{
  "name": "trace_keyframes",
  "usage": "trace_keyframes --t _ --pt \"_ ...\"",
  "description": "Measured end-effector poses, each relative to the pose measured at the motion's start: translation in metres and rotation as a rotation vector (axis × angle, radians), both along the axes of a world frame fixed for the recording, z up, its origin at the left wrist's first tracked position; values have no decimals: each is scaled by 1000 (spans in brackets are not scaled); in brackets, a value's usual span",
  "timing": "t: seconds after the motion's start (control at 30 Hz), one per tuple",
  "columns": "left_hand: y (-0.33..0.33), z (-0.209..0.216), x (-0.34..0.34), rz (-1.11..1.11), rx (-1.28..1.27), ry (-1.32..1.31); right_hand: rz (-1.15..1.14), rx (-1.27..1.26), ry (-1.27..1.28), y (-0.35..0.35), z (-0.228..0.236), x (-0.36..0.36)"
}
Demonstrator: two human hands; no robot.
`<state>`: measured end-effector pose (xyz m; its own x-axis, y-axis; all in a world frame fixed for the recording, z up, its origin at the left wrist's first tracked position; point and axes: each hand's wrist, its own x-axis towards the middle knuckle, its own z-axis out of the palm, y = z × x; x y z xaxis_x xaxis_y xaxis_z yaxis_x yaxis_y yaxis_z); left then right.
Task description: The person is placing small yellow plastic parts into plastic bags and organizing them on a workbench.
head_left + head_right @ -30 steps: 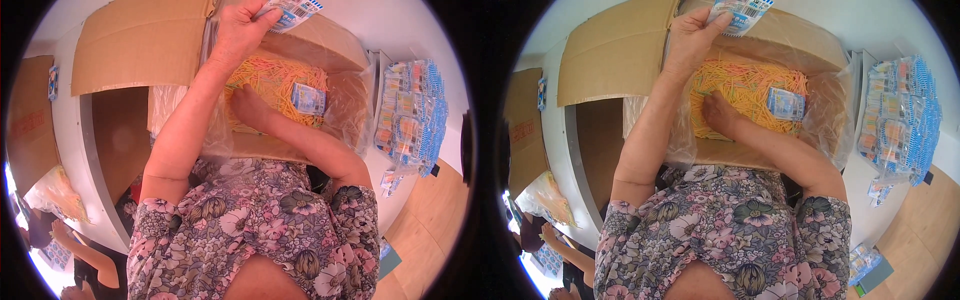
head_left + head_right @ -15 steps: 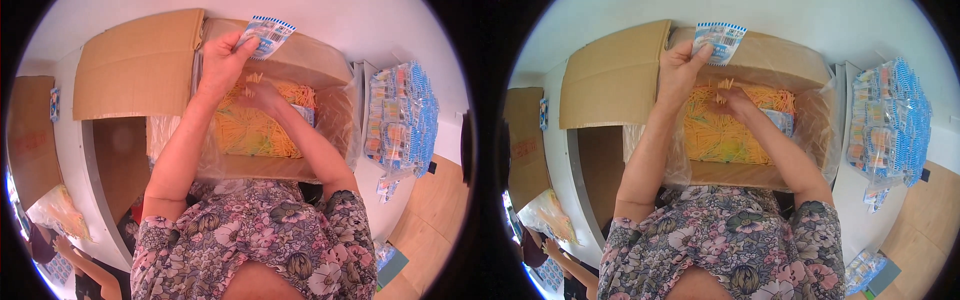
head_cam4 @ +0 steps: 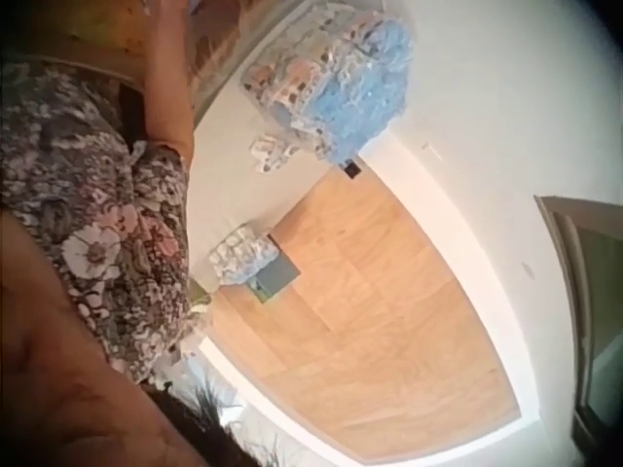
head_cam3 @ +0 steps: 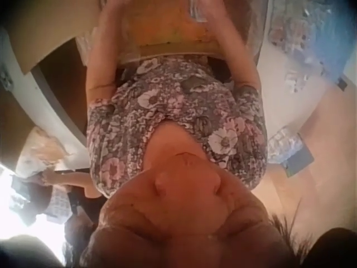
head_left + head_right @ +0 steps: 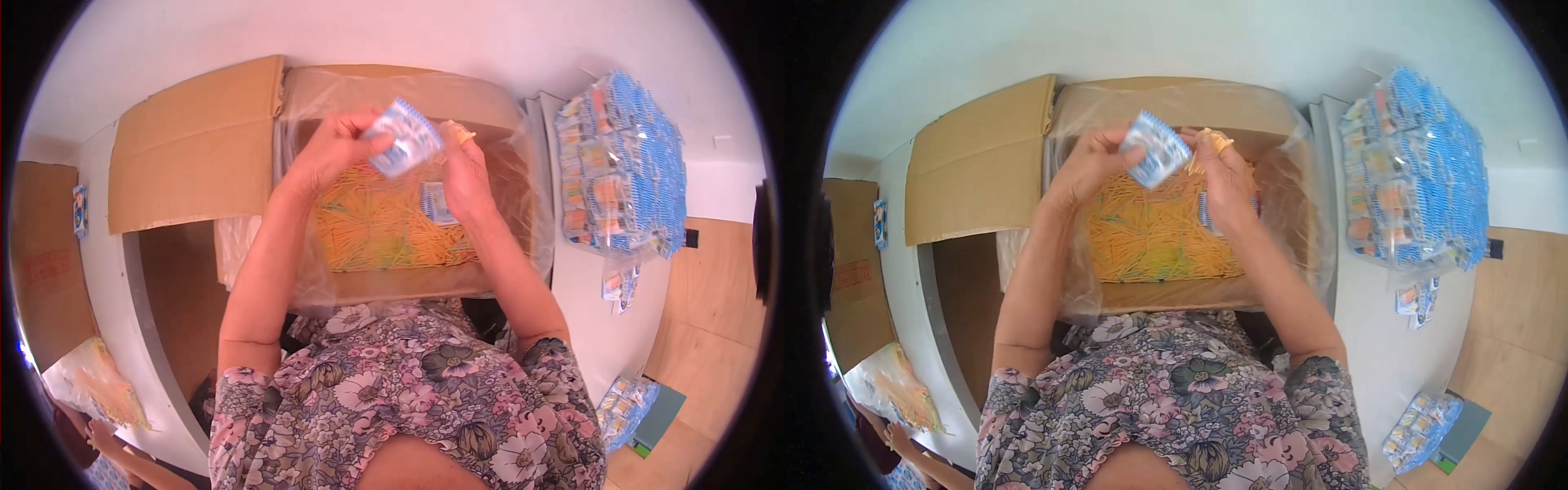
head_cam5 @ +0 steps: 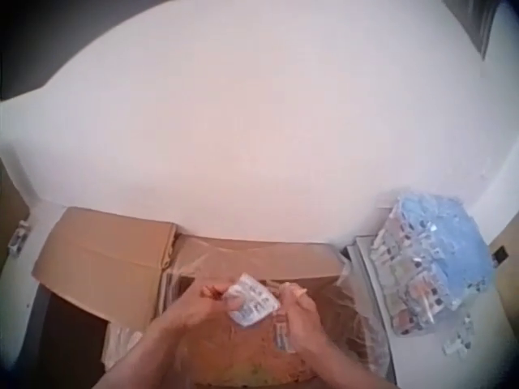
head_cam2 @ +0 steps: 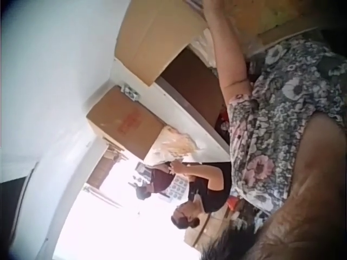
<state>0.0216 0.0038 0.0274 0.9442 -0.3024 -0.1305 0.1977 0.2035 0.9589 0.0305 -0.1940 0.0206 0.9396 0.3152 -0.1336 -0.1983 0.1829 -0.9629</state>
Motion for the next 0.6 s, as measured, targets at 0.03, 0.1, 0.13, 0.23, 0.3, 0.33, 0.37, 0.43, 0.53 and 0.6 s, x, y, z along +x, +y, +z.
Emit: trace_keyframes --t 0.03,0.1,0.13,0.23,0.3,0.33,0.37,0.43,0.53,0.6 --pt "-10 2 -5 -92 -92 -73 -90 92 -8 -5 5 -3" --pt "-28 0 -14 -191 -32 -117 -42 193 7 -10 10 -13" --pt "-36 -3 -19 -277 30 -144 17 295 41 -10 8 -16" --pt "-54 0 -24 -327 -43 -125 18 398 25 -14 5 -32" --pt "-62 3 -30 -361 -62 -71 2 312 0 -21 5 -39" --pt "-66 3 -35 -379 -47 -89 24 264 -24 -26 2 -41" --pt "-70 4 -39 -400 -30 -108 42 218 -51 -32 0 -42" --pt "-80 5 -49 -365 -46 -78 103 322 35 -49 -4 -43" --pt "-92 -3 -62 -273 -38 -179 128 405 105 -55 8 -53" --pt "-99 -2 -66 -216 -14 -310 92 385 87 -62 11 -53"
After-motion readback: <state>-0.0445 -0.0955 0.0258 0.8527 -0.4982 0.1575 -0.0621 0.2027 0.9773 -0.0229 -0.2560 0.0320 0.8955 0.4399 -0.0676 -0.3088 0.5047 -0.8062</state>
